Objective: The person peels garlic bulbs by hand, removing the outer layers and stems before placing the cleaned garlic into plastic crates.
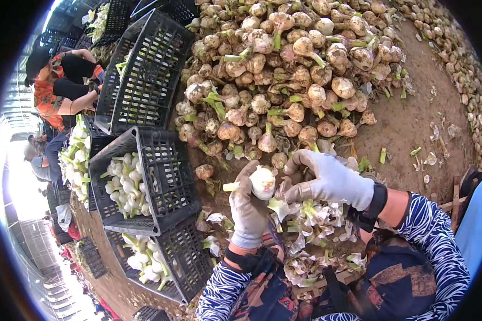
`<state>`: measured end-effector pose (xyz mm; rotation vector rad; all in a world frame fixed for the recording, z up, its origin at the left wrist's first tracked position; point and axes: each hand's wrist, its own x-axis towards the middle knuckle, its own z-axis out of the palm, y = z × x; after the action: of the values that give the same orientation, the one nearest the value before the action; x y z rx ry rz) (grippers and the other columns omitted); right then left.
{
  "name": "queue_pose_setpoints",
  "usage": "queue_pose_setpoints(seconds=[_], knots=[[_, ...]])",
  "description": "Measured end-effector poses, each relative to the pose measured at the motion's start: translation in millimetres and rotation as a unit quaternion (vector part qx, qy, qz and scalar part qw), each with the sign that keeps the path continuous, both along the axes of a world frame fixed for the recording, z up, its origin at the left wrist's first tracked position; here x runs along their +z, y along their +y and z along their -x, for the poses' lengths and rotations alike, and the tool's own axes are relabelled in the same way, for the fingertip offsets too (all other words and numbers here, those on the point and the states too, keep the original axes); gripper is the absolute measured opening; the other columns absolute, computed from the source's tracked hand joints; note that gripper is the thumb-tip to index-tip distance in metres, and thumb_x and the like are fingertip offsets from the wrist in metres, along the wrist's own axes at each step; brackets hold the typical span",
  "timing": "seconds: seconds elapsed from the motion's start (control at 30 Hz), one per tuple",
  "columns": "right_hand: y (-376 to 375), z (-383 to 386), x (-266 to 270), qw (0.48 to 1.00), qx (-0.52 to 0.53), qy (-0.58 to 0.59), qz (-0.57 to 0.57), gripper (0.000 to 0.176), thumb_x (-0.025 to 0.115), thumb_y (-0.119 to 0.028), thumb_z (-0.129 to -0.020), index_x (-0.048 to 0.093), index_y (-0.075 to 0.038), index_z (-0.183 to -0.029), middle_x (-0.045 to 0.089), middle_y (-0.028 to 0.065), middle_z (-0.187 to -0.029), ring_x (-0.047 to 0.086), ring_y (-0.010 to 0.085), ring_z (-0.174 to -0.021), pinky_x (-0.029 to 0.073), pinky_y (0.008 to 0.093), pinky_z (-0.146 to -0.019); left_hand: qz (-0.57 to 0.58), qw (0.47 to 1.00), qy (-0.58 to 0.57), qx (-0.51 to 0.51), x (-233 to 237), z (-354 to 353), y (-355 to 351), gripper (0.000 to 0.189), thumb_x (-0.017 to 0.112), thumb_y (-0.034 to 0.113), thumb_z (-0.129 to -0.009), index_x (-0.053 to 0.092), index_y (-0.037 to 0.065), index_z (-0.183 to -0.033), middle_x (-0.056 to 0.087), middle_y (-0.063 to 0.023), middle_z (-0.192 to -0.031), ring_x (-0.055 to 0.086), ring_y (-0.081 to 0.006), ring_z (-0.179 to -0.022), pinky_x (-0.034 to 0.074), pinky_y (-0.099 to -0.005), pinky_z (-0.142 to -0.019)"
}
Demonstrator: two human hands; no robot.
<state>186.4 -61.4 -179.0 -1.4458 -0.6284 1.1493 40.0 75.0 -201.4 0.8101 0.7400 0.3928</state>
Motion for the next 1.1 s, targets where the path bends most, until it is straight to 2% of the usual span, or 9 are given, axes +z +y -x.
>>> queue_pose_setpoints(seconds=[0.1, 0.23, 0.43, 0.5, 0.63, 0.7, 0.83, 0.97, 1.1], knots=[[9, 10, -3, 0.998, -0.042, 0.043, 0.02, 0.053, 0.085, -0.037, -0.072, 0.056, 0.0, -0.099, 0.061, 0.0061, -0.091, 0.057, 0.0139, -0.075, 0.048, 0.0273, -0.066, -0.087, 0.996, 0.008, -0.014, 8, -2, -7, 0.051, 0.056, 0.034, -0.096, 0.049, -0.004, -0.129, 0.063, -0.0102, -0.106, 0.063, -0.0176, -0.089, 0.052, -0.0305, -0.077], [13, 13, 3, 0.959, -0.07, 0.272, 0.034, 0.04, 0.079, -0.033, -0.079, 0.053, -0.006, -0.093, 0.061, 0.0028, -0.078, 0.058, 0.0067, -0.062, 0.045, 0.022, -0.049, -0.138, 0.99, 0.008, -0.039, 12, 0, -13, 0.046, 0.055, 0.03, -0.097, 0.053, -0.005, -0.125, 0.062, -0.0097, -0.111, 0.06, -0.0145, -0.097, 0.049, -0.0286, -0.086], [5, 0, -6, 0.944, -0.022, 0.329, 0.023, 0.023, 0.072, -0.022, -0.087, 0.059, -0.005, -0.092, 0.067, 0.0049, -0.083, 0.067, 0.0116, -0.07, 0.053, 0.0238, -0.055, -0.175, 0.983, 0.015, -0.061, 5, 6, -16, 0.048, 0.054, 0.033, -0.097, 0.052, -0.004, -0.127, 0.062, -0.0107, -0.112, 0.06, -0.015, -0.099, 0.048, -0.0281, -0.087], [2, -1, -4, 0.942, -0.028, 0.335, 0.009, 0.022, 0.071, -0.021, -0.087, 0.059, -0.004, -0.092, 0.067, 0.0048, -0.084, 0.068, 0.0123, -0.073, 0.053, 0.0243, -0.057, -0.287, 0.957, 0.0, -0.046, 14, 0, -19, 0.046, 0.056, 0.031, -0.096, 0.056, -0.005, -0.125, 0.057, -0.0131, -0.119, 0.056, -0.0173, -0.105, 0.045, -0.031, -0.092], [-10, -4, -15, 0.918, -0.041, 0.393, -0.018, 0.033, 0.067, -0.016, -0.089, 0.059, 0.001, -0.116, 0.069, 0.0108, -0.096, 0.07, 0.0178, -0.081, 0.056, 0.0263, -0.064, -0.375, 0.927, -0.017, -0.029, 10, 1, -17, 0.047, 0.056, 0.031, -0.095, 0.059, -0.004, -0.125, 0.05, -0.0144, -0.124, 0.053, -0.0214, -0.11, 0.043, -0.0338, -0.095], [-8, -1, -3, 0.939, -0.057, 0.339, 0.007, 0.034, 0.067, -0.016, -0.089, 0.059, 0.002, -0.118, 0.069, 0.0088, -0.092, 0.068, 0.0141, -0.077, 0.054, 0.0251, -0.06, -0.403, 0.915, -0.023, -0.018, 8, 0, -17, 0.039, 0.056, 0.026, -0.095, 0.061, -0.001, -0.124, 0.051, -0.0158, -0.121, 0.053, -0.0236, -0.109, 0.046, -0.035, -0.091], [-3, 10, 17, 0.976, -0.063, 0.2, 0.06, 0.033, 0.065, -0.017, -0.09, 0.061, 0.004, -0.116, 0.068, 0.0062, -0.088, 0.065, 0.01, -0.073, 0.052, 0.0234, -0.058, -0.594, 0.801, 0.059, -0.053, 11, 0, -15, 0.047, 0.056, 0.032, -0.096, 0.058, -0.003, -0.126, 0.048, -0.0161, -0.124, 0.053, -0.0246, -0.11, 0.043, -0.0348, -0.094], [1, 18, 7, 0.988, -0.071, 0.11, 0.078, 0.026, 0.061, -0.015, -0.09, 0.065, 0.005, -0.105, 0.067, 0.0048, -0.079, 0.063, 0.0085, -0.067, 0.051, 0.024, -0.057, -0.677, 0.724, 0.097, -0.087, 17, -1, -21, 0.037, 0.064, 0.018, -0.089, 0.062, 0.001, -0.123, 0.047, -0.0184, -0.122, 0.054, -0.0296, -0.108, 0.046, -0.0372, -0.092], [0, 22, -9, 0.983, -0.096, 0.122, 0.101, 0.023, 0.059, -0.015, -0.089, 0.065, 0.006, -0.094, 0.066, 0.0054, -0.072, 0.061, 0.0084, -0.062, 0.05, 0.0257, -0.057, -0.747, 0.644, 0.101, -0.132, 20, -2, -25, 0.039, 0.068, 0.008, -0.083, 0.064, 0.004, -0.121, 0.046, -0.0185, -0.122, 0.054, -0.0308, -0.109, 0.047, -0.037, -0.091]])
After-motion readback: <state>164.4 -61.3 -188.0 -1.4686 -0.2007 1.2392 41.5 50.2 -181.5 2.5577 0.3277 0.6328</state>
